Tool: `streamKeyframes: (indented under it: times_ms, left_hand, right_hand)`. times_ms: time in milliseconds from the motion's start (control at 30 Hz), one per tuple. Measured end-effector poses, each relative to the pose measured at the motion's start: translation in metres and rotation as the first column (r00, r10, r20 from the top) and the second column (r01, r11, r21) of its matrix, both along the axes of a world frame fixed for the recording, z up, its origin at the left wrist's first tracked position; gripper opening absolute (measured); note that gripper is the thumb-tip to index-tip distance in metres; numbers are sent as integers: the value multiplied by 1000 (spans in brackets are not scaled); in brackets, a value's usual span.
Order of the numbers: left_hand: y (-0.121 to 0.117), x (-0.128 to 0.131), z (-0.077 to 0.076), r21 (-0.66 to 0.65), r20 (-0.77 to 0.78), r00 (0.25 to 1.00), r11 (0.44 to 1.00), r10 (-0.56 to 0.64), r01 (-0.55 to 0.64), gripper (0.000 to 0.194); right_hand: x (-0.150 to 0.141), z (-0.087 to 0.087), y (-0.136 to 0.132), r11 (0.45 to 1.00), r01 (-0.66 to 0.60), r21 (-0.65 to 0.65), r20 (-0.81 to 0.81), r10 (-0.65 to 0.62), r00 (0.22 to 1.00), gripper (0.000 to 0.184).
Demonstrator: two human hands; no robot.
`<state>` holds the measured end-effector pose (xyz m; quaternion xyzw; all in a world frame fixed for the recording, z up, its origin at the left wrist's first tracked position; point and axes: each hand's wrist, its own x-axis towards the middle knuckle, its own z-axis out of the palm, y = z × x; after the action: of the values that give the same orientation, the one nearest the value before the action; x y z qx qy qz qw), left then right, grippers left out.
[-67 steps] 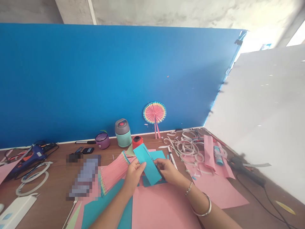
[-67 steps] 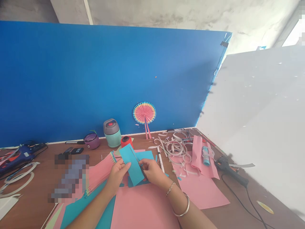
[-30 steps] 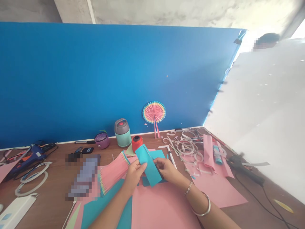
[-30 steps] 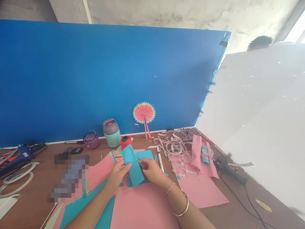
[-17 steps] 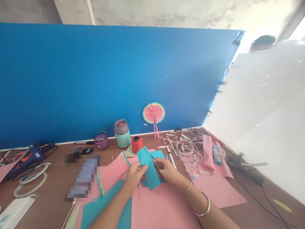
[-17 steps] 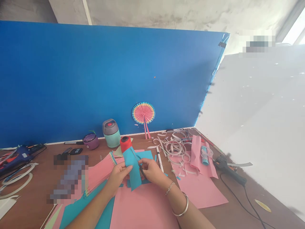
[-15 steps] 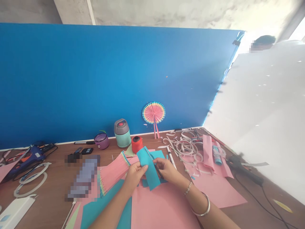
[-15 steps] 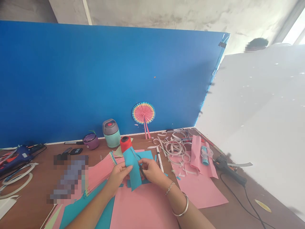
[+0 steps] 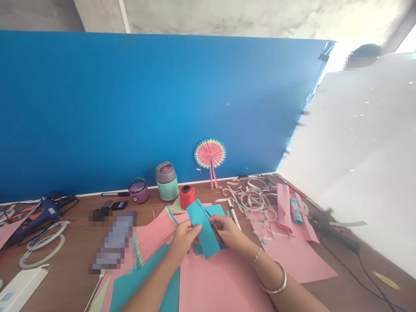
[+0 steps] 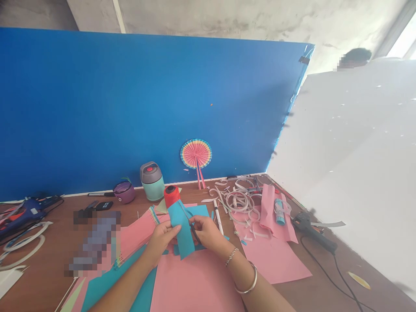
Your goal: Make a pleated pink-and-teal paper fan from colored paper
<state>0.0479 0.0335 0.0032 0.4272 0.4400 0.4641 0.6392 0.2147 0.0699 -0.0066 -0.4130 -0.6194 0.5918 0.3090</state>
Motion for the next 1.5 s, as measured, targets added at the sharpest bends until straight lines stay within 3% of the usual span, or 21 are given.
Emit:
streamKeyframes:
  times_ms: [667,1000,1167,1300,1400,1500]
  left_hand:
    - [1,0,0,6,11,1000,1000,0,0,39]
    - [2,0,-1,0,-10,1000,1000,3,-3,39]
    - [11,-16,2,11,-101,992,998,70,-69,38]
    - [14,-31,7,-116,-303,947,991,-105,72,30]
    - [12,-35,13,-173,-411,881,969,-234,177,26]
    - [10,-34,14,-192,-547,786,957,-290,219,29]
  right_hand:
    - [0,-1,0,1000,-9,-13,-52,8,999,14]
    - [3,1,1,1000,17,8,47,-18,999,11]
    - [12,3,8,997,78,14,137,-79,987,27]
    - [17,8,11,995,102,-18,115,-99,988,36]
    - [17,9,11,991,127,-30,117,-123,985,37]
    - [14,6,12,985,168,-33,107,-164,981,36]
